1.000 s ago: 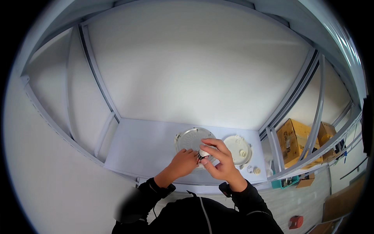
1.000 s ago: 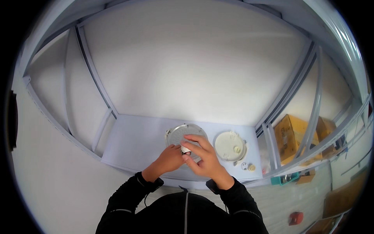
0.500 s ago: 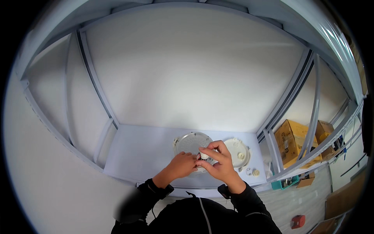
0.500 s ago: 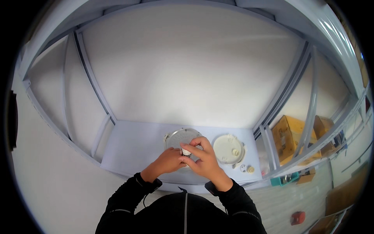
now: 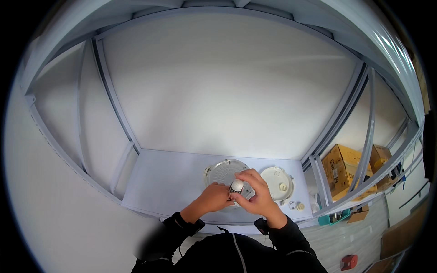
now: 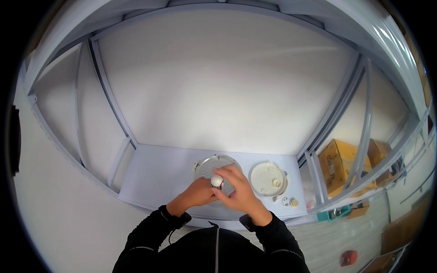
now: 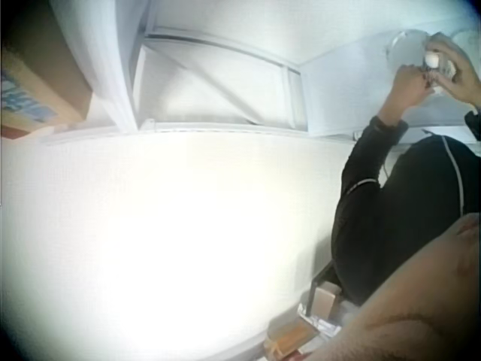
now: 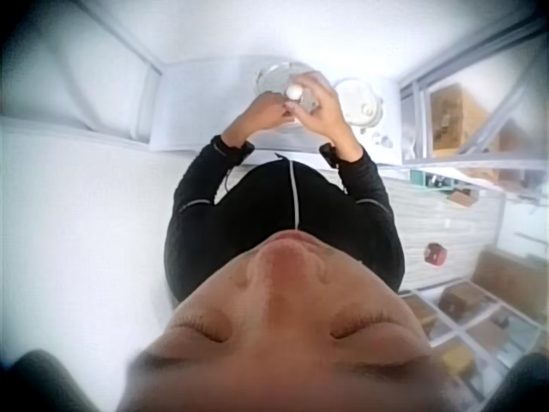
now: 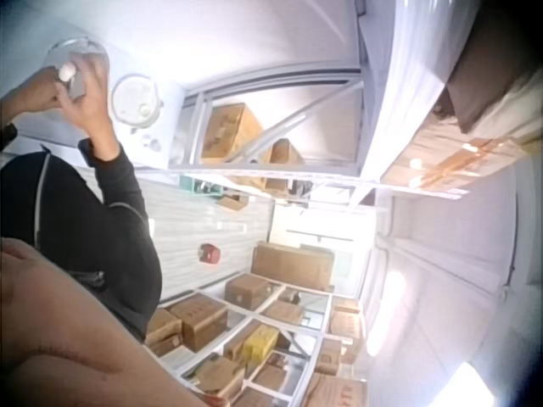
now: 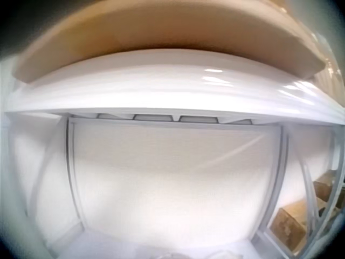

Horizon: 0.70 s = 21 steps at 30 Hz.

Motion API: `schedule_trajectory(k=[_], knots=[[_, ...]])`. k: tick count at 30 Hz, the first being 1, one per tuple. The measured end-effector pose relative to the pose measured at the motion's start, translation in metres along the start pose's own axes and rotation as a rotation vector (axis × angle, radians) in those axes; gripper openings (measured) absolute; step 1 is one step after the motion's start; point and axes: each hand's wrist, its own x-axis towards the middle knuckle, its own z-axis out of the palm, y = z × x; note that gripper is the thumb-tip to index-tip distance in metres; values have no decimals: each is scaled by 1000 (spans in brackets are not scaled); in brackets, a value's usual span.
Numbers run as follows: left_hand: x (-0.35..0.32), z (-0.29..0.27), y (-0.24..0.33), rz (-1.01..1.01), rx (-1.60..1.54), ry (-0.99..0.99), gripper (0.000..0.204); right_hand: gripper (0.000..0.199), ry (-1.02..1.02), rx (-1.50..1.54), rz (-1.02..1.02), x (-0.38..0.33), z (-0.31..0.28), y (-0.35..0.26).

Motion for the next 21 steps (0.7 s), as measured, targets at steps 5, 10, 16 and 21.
schedule_trajectory(k=[5,10,16,21], knots=[[0,-3,9,-55,114,-49,25,49,33,55,-119,5,5,3],[-4,8,0,11,40,95,25,42,31,-49,-59,-3,7,10],[-8,-4,8,16,165,-12,28,48,43,-7,-97,5,4,5],[-5,3,2,-16,107,-12,30,41,27,-90,-79,-4,6,8]])
